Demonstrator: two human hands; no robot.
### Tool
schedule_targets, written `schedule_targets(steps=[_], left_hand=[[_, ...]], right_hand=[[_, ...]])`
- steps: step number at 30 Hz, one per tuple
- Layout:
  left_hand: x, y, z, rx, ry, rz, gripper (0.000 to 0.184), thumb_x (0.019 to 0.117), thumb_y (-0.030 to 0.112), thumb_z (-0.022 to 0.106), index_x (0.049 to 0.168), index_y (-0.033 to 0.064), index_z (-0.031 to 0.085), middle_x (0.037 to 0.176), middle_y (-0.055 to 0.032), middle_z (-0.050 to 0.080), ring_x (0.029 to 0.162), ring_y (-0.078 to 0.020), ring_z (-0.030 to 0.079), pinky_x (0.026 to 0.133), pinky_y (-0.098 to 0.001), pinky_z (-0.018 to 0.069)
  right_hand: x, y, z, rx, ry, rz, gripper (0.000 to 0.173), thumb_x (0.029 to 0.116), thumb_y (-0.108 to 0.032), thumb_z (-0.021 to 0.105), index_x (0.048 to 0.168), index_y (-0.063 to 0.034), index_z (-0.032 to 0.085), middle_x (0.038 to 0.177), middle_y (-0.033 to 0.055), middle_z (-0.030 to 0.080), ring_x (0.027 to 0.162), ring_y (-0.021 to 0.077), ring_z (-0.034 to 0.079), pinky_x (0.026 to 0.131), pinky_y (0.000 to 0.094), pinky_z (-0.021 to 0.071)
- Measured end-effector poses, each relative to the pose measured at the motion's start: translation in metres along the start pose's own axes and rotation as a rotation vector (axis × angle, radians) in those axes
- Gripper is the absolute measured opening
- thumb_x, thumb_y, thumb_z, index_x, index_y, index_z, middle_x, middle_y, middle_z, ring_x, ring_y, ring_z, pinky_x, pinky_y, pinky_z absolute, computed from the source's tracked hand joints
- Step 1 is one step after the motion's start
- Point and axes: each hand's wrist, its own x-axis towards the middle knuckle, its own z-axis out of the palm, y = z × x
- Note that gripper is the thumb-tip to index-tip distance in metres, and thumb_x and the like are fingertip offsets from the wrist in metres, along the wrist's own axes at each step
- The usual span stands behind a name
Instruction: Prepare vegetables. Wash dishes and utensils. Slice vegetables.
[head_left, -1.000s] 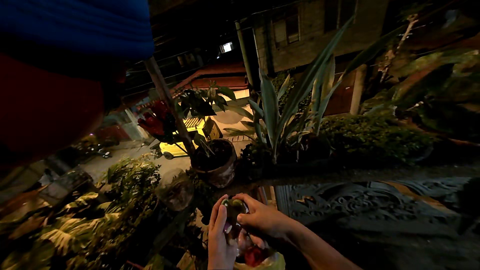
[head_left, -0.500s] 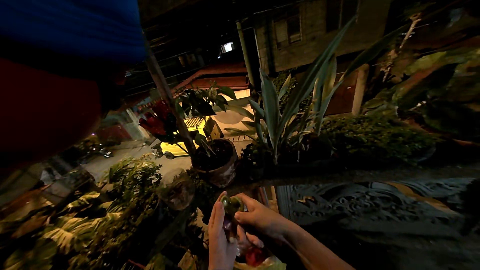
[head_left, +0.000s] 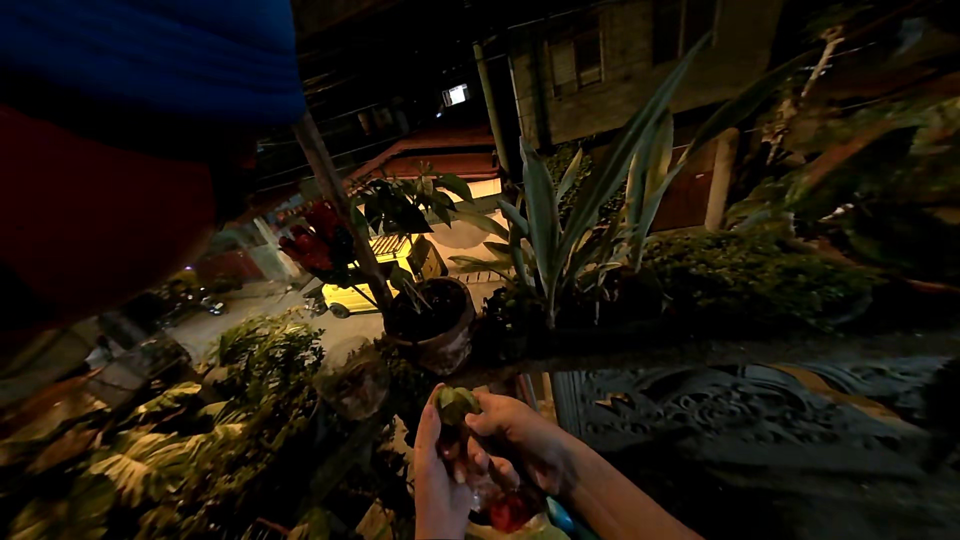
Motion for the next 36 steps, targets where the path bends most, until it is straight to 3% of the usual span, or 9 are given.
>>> schedule_targets(steps=[7, 10, 16, 18, 21, 25, 30, 33, 36], left_hand=[[0.014, 0.009, 0.005, 0.268, 0.373, -0.186, 0.03, 0.1102, 0.022, 0.041, 0.092, 0.0045, 0.056, 0.059, -0.0022, 0.052, 0.044, -0.0083, 0.049, 0.041, -0.0221, 0.0447], [0.025, 0.01, -0.008, 0.338, 0.382, -0.226, 0.026, 0.1095, 0.025, 0.047, 0.096, 0.0051, 0.057, 0.057, 0.0004, 0.046, 0.041, -0.0067, 0.043, 0.038, -0.0202, 0.0399], [0.036, 0.021, -0.017, 0.4, 0.346, -0.179, 0.019, 0.1078, 0.021, 0.051, 0.1, 0.0048, 0.055, 0.063, 0.0004, 0.048, 0.044, -0.0057, 0.045, 0.038, -0.0186, 0.0388], [0.041, 0.023, -0.013, 0.421, 0.366, -0.166, 0.017, 0.1066, 0.02, 0.054, 0.103, 0.0036, 0.056, 0.062, -0.0005, 0.049, 0.044, -0.0059, 0.044, 0.038, -0.018, 0.0366], [0.048, 0.028, -0.006, 0.493, 0.394, -0.144, 0.017, 0.104, 0.019, 0.06, 0.101, 0.0021, 0.06, 0.06, -0.0004, 0.046, 0.045, -0.0073, 0.044, 0.04, -0.0193, 0.0384], [0.052, 0.033, 0.006, 0.587, 0.37, -0.078, 0.021, 0.1017, 0.021, 0.064, 0.093, 0.0013, 0.061, 0.06, -0.0004, 0.048, 0.046, -0.0071, 0.045, 0.043, -0.0194, 0.0404], [0.06, 0.034, 0.015, 0.628, 0.267, 0.021, 0.025, 0.1013, 0.02, 0.065, 0.116, 0.0003, 0.063, 0.081, -0.0044, 0.059, 0.061, -0.0067, 0.052, 0.052, -0.0201, 0.0437], [0.071, 0.032, 0.015, 0.6, 0.215, 0.056, 0.021, 0.1025, 0.021, 0.063, 0.11, 0.0019, 0.067, 0.084, -0.0041, 0.063, 0.065, -0.0075, 0.055, 0.057, -0.0211, 0.0458], [0.079, 0.034, 0.014, 0.513, 0.19, 0.004, 0.02, 0.1064, 0.023, 0.055, 0.101, 0.006, 0.064, 0.07, 0.0011, 0.053, 0.055, -0.0053, 0.049, 0.05, -0.0184, 0.0429]], right_hand=[[0.026, -0.003, -0.004, 0.049, 0.238, 0.124, 0.018, 0.1108, -0.017, 0.042, 0.126, -0.0086, 0.044, 0.07, 0.0022, 0.059, 0.047, 0.0042, 0.052, 0.043, 0.0167, 0.0441], [0.042, -0.008, -0.014, -0.055, 0.36, 0.156, 0.035, 0.1095, -0.013, 0.044, 0.144, -0.008, 0.035, 0.076, 0.0059, 0.06, 0.05, 0.0086, 0.055, 0.046, 0.0207, 0.0462], [0.049, 0.009, -0.041, -0.19, 0.501, 0.17, 0.022, 0.1102, -0.023, 0.045, 0.117, -0.0035, 0.052, 0.076, 0.004, 0.06, 0.054, 0.0104, 0.055, 0.05, 0.0253, 0.0491], [0.047, 0.017, -0.041, -0.236, 0.518, 0.141, 0.024, 0.1079, -0.023, 0.05, 0.123, -0.0037, 0.052, 0.08, 0.0043, 0.06, 0.054, 0.0093, 0.053, 0.051, 0.0246, 0.0476], [0.045, 0.022, -0.037, -0.336, 0.511, -0.054, 0.031, 0.1013, -0.012, 0.06, 0.13, -0.0013, 0.055, 0.088, 0.0061, 0.059, 0.056, 0.0091, 0.051, 0.052, 0.0256, 0.0477], [0.049, 0.02, -0.032, -0.539, 0.38, -0.272, 0.037, 0.0989, -0.019, 0.059, 0.134, -0.007, 0.056, 0.095, 0.0057, 0.063, 0.068, 0.0095, 0.056, 0.061, 0.0286, 0.0487], [0.05, 0.0, -0.027, -0.707, 0.346, -0.243, 0.045, 0.1016, -0.017, 0.054, 0.145, -0.0071, 0.052, 0.106, 0.0147, 0.068, 0.083, 0.0186, 0.064, 0.077, 0.0376, 0.053], [0.05, -0.007, -0.03, -0.732, 0.343, -0.244, 0.038, 0.0997, -0.014, 0.053, 0.137, -0.0048, 0.058, 0.102, 0.0137, 0.067, 0.08, 0.018, 0.062, 0.074, 0.0366, 0.0524], [0.045, -0.01, -0.036, -0.651, 0.441, -0.272, 0.037, 0.1027, -0.019, 0.055, 0.137, -0.0058, 0.057, 0.099, 0.011, 0.068, 0.076, 0.0152, 0.062, 0.07, 0.0336, 0.0524]])
